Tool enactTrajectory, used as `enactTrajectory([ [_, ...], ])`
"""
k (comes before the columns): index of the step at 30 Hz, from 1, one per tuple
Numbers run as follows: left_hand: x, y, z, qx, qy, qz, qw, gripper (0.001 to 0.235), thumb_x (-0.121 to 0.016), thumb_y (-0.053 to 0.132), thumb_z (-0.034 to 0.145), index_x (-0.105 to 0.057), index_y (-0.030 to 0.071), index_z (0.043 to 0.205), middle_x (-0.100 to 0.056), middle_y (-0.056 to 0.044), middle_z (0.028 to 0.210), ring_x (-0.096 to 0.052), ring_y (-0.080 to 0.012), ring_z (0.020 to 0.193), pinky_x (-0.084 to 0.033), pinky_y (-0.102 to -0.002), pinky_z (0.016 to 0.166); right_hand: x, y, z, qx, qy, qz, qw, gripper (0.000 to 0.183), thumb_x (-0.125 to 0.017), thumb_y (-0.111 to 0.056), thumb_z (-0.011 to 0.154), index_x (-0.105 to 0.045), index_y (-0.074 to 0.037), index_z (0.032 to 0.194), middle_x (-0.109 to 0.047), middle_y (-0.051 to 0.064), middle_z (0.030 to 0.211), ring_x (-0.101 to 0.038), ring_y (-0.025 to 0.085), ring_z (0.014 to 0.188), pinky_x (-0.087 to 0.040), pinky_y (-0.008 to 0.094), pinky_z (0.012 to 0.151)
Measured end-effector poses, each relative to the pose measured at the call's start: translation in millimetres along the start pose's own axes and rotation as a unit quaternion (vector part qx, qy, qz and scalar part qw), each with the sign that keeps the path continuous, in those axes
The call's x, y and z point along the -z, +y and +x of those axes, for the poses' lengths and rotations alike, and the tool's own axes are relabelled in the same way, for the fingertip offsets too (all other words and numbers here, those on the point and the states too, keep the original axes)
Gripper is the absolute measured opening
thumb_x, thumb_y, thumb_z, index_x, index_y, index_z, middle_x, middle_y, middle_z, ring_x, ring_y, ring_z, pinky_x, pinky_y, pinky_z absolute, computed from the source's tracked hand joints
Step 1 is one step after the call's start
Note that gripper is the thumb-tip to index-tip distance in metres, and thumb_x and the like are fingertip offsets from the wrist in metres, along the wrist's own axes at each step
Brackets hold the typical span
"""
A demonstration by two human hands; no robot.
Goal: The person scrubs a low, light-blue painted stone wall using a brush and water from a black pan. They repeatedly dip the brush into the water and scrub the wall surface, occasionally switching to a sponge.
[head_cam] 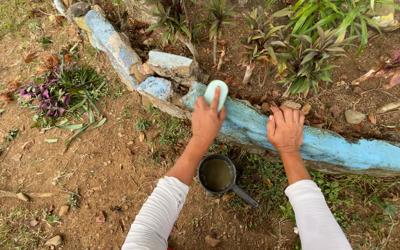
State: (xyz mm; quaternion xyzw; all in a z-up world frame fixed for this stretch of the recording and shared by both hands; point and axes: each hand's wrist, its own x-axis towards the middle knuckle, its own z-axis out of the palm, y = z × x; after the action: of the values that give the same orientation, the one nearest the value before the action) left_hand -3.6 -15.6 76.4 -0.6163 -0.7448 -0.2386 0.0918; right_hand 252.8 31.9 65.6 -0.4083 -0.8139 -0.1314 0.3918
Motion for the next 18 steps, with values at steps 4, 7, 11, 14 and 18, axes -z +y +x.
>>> enactTrajectory([
  [4,-7,62,-45,-0.148,0.016,-0.089,0.985,0.074,-0.068,0.036,0.096,-0.036,0.023,0.161,-0.052,-0.025,0.115,-0.058,-0.0402,0.1,-0.062,-0.046,0.07,0,0,0,0.004,0.002,0.0,1.0,0.029,-0.058,-0.022,0.102,-0.069,-0.006,0.123,-0.062,0.014,0.12,-0.056,0.033,0.113,-0.038,0.051,0.112],
  [7,-9,61,-44,-0.166,0.008,-0.065,0.984,0.069,-0.068,0.036,0.096,-0.04,0.029,0.158,-0.053,-0.022,0.113,-0.06,-0.0377,0.1,-0.062,-0.047,0.07,1,-1,-1,0.001,-0.003,0.003,1.0,0.029,-0.058,-0.022,0.102,-0.069,-0.006,0.124,-0.062,0.013,0.12,-0.056,0.033,0.112,-0.039,0.051,0.113],
  [11,-6,-8,1,-0.075,0.05,0.025,0.996,0.068,-0.069,0.037,0.094,-0.04,0.031,0.155,-0.053,-0.028,0.114,-0.061,-0.0349,0.085,-0.06,-0.039,0.053,-1,0,0,0.006,0.002,-0.001,1.0,0.028,-0.058,-0.022,0.101,-0.07,-0.006,0.121,-0.062,0.013,0.117,-0.056,0.033,0.11,-0.039,0.051,0.112],
  [14,4,-38,7,-0.021,0.083,0.02,0.996,0.071,-0.069,0.033,0.096,-0.038,0.025,0.16,-0.053,-0.024,0.106,-0.06,-0.0357,0.089,-0.059,-0.04,0.053,-1,0,0,0.011,0.001,-0.004,1.0,0.028,-0.058,-0.022,0.101,-0.07,-0.007,0.121,-0.062,0.013,0.116,-0.056,0.033,0.11,-0.039,0.051,0.111],
  [18,1,-5,-9,-0.049,0.063,-0.01,0.997,0.075,-0.07,0.033,0.094,-0.036,0.021,0.16,-0.052,-0.025,0.108,-0.059,-0.0375,0.09,-0.059,-0.041,0.053,0,-2,-1,0.008,0.0,-0.007,1.0,0.028,-0.058,-0.022,0.101,-0.07,-0.007,0.121,-0.063,0.013,0.116,-0.057,0.033,0.109,-0.039,0.051,0.111],
])
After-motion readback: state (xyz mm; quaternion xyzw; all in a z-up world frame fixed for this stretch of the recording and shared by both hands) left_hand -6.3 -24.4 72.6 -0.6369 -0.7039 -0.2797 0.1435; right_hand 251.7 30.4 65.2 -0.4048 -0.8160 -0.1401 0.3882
